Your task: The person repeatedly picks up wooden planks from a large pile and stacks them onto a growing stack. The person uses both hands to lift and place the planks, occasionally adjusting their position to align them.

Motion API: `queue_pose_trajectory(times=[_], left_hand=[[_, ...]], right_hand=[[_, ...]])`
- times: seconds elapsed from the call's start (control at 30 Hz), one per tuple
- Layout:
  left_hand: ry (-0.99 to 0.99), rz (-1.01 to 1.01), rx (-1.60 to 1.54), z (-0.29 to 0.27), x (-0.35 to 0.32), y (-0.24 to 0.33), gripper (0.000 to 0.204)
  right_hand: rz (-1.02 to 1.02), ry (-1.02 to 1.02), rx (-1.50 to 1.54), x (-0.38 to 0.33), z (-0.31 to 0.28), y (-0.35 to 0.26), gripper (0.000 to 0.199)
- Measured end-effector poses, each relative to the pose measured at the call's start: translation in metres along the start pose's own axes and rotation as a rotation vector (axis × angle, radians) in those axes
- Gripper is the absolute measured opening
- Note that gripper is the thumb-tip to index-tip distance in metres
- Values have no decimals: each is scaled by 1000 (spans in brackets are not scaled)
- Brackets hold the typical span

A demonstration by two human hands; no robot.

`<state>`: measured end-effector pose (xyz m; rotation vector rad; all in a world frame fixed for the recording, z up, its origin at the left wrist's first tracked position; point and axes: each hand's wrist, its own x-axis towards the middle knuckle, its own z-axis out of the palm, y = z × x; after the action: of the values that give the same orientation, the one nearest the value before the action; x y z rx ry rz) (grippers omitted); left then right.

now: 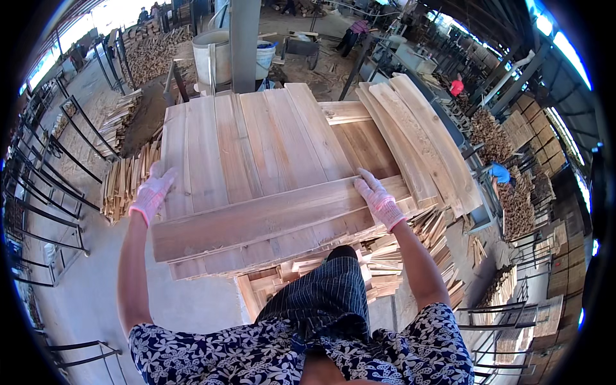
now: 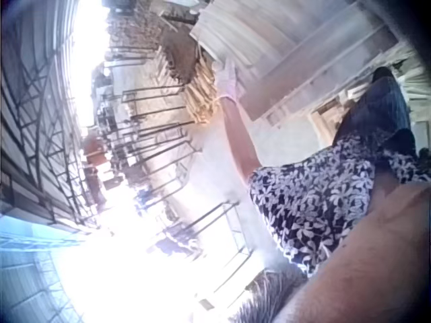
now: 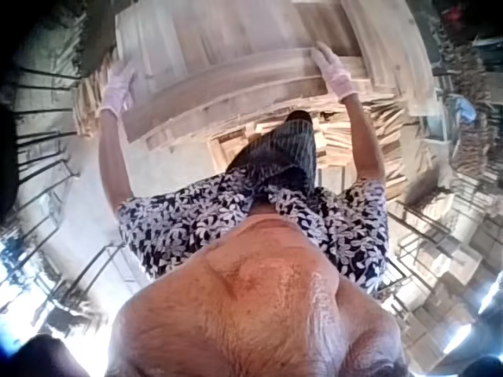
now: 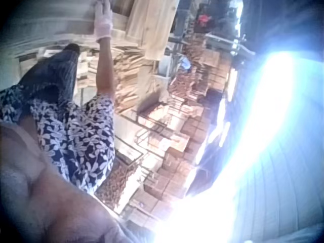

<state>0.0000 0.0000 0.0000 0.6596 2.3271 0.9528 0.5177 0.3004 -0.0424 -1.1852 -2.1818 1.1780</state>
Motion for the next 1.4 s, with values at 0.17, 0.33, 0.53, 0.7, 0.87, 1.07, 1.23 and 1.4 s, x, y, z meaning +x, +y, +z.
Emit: queue_pose_trajectory(times=[0.17, 0.33, 0.53, 0.7, 0.87, 1.07, 1.23, 1.4], left_hand=[[56, 122, -495, 7, -71, -40, 66], [129, 254, -527, 31, -147, -28, 62], [28, 194, -425, 27, -124, -36, 75], [-29, 217, -501, 23, -130, -31, 75], [-32, 176, -504, 21, -148, -14, 77], [-117, 166, -451, 3, -111, -37, 77], [58, 187, -159, -7, -53, 33, 78], [33, 82, -430, 16, 31, 2, 62]], right_hand=[[21, -15, 43, 1, -10, -4, 65], [115, -72, 109, 0, -14, 18, 73], [80, -100, -7, 7, -10, 6, 84], [134, -54, -103, -6, 1, -30, 84], [106, 58, -180, -7, 13, -20, 81], [150, -14, 3, -5, 7, -27, 74], [168, 22, -5, -12, -9, -17, 74], [-289, -5, -428, 4, -1, -9, 59]])
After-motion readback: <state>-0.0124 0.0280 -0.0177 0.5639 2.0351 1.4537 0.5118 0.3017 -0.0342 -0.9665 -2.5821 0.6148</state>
